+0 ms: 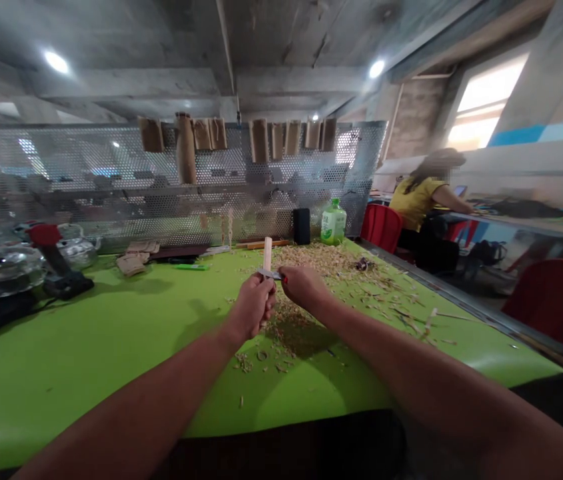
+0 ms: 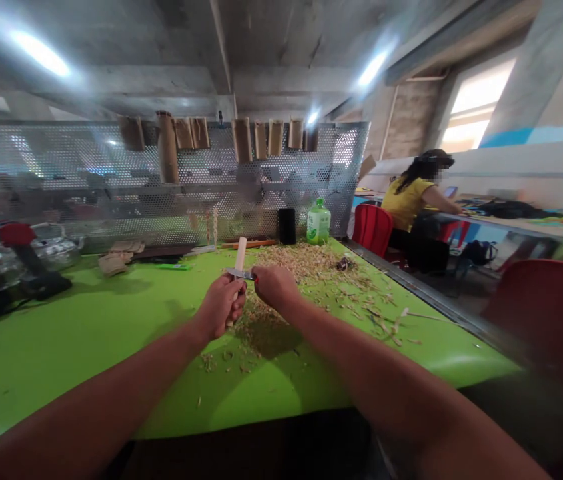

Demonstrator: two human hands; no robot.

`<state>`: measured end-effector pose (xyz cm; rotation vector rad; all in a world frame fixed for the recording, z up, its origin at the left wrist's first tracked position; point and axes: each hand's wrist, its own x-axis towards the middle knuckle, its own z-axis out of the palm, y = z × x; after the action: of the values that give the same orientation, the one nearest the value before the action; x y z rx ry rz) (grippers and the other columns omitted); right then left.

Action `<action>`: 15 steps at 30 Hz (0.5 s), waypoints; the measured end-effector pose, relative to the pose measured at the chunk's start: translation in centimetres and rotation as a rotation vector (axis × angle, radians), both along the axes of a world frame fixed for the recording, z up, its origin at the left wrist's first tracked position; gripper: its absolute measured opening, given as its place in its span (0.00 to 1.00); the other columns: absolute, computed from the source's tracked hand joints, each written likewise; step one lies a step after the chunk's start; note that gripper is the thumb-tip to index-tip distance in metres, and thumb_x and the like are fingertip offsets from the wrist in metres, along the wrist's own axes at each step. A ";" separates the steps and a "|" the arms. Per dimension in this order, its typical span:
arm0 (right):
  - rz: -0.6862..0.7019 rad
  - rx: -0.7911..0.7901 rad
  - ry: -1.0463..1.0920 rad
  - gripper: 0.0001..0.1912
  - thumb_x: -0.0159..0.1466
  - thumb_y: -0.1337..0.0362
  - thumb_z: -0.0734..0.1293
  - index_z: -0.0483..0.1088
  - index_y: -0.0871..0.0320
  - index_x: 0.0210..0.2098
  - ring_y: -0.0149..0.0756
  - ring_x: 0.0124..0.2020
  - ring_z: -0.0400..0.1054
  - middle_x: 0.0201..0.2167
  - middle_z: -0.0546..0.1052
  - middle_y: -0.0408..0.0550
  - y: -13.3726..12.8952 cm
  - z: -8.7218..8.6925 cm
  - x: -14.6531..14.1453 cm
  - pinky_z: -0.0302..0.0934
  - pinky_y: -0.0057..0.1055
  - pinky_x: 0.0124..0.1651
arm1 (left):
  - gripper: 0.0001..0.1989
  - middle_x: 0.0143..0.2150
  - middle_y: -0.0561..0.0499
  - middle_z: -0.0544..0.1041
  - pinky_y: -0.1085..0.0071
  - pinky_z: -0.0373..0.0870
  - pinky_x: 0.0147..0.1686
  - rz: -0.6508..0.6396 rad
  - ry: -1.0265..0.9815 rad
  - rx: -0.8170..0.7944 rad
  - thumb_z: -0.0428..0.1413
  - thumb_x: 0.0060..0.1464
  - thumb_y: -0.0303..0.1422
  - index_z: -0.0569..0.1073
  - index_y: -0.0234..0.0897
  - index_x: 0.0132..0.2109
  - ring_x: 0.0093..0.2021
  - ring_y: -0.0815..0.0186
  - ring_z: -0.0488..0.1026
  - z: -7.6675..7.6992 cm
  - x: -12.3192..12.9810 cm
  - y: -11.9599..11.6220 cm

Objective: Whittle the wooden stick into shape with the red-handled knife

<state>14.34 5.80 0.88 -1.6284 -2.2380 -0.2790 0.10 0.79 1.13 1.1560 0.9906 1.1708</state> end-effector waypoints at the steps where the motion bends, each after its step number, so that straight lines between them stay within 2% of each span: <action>1: -0.009 0.007 -0.013 0.16 0.69 0.61 0.57 0.77 0.53 0.41 0.37 0.34 0.73 0.35 0.82 0.51 -0.1 0.0 -0.1 0.54 0.28 0.34 | 0.07 0.16 0.64 0.56 0.80 0.43 0.10 0.012 0.020 -0.004 0.52 0.56 0.35 0.61 0.41 0.34 0.10 0.76 0.51 0.0 0.1 0.0; 5: -0.030 0.026 -0.043 0.17 0.70 0.62 0.56 0.76 0.54 0.40 0.38 0.35 0.74 0.36 0.81 0.52 -0.1 0.1 -0.3 0.55 0.29 0.36 | 0.05 0.16 0.64 0.55 0.79 0.45 0.11 0.074 0.046 0.009 0.51 0.56 0.30 0.60 0.41 0.33 0.10 0.77 0.49 0.1 0.6 -0.4; 9: -0.046 0.027 -0.048 0.16 0.69 0.63 0.57 0.76 0.56 0.40 0.39 0.37 0.74 0.36 0.81 0.54 0.3 0.2 0.1 0.57 0.29 0.37 | 0.06 0.17 0.64 0.54 0.79 0.46 0.12 0.091 0.057 0.033 0.51 0.56 0.30 0.59 0.41 0.33 0.12 0.77 0.49 0.3 1.1 -1.0; 15: -0.105 0.070 0.003 0.17 0.69 0.62 0.57 0.77 0.58 0.42 0.41 0.39 0.74 0.37 0.81 0.56 1.8 0.3 0.9 0.59 0.30 0.39 | 0.04 0.19 0.63 0.55 0.79 0.45 0.12 0.008 0.081 0.027 0.49 0.60 0.31 0.60 0.41 0.35 0.13 0.76 0.49 0.6 1.2 -2.1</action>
<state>15.23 7.57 1.21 -1.7098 -2.1195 -0.3778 1.26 -1.30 1.76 1.2296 1.0442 1.1541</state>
